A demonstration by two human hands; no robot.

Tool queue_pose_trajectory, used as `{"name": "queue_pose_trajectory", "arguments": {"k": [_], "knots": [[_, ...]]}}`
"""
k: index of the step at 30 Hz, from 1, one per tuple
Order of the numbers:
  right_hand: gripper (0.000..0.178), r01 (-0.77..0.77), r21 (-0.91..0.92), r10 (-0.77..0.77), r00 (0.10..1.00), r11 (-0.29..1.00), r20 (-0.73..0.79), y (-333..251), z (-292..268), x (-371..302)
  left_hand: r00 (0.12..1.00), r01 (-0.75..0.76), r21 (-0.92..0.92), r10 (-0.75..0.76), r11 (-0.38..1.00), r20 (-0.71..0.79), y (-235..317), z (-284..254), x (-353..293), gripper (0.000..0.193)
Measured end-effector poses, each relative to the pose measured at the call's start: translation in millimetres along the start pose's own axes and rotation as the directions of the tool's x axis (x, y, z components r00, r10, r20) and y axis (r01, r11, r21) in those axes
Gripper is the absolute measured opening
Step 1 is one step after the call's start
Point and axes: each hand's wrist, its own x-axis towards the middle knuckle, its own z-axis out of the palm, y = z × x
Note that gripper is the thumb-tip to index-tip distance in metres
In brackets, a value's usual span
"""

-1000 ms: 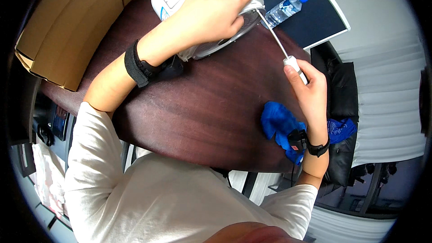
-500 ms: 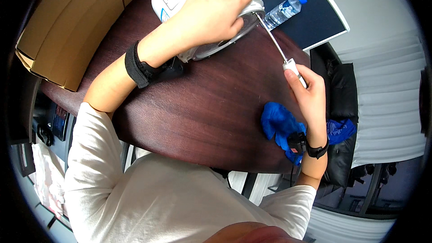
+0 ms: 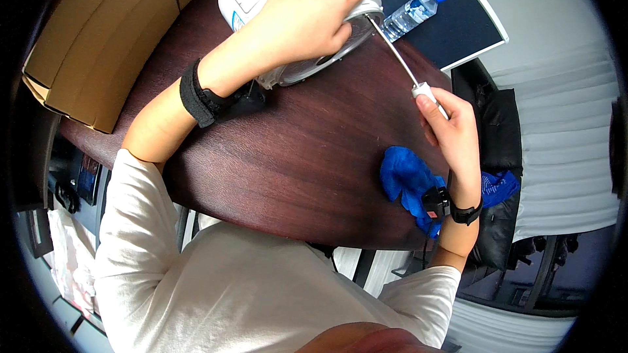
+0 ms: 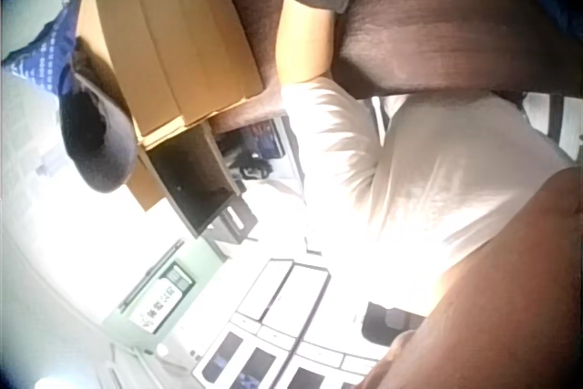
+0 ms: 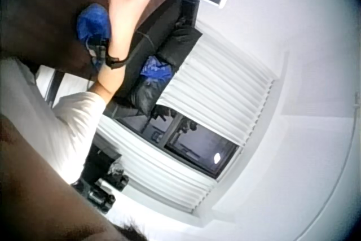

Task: The person uses a screwdriver to remove screws from the bottom of a white appliance, likely a rice cooker. They systematically unscrew multiple fasteners around the base while holding the appliance steady with their other hand.

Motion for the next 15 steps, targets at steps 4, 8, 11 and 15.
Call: {"name": "queue_pose_trajectory", "arguments": {"k": [4, 8, 11, 15], "knots": [[0.018, -0.021, 0.018, 0.021, 1.000, 1.000, 0.005, 3.6, -2.1, 0.3, 1.000, 0.003, -0.010, -0.003, 1.000, 0.005, 1.6, 0.6, 1.1, 0.058], [0.018, 0.017, -0.026, -0.018, 0.999, 1.000, -0.032, 4.5, -0.6, 1.7, 1.000, 0.001, -0.034, -0.001, 0.999, 0.024, 1.3, -2.2, 1.3, 0.058], [0.018, 0.054, -0.061, -0.056, 0.997, 0.997, -0.046, 8.4, 0.6, 3.4, 1.000, 0.002, -0.010, -0.002, 1.000, -0.003, 0.4, -0.1, 0.0, 0.058], [0.018, -0.016, 0.055, 0.016, 1.000, 0.998, -0.001, 8.9, -3.4, 3.3, 1.000, 0.004, -0.015, -0.004, 1.000, 0.001, 1.4, 0.9, 0.9, 0.058]]}}
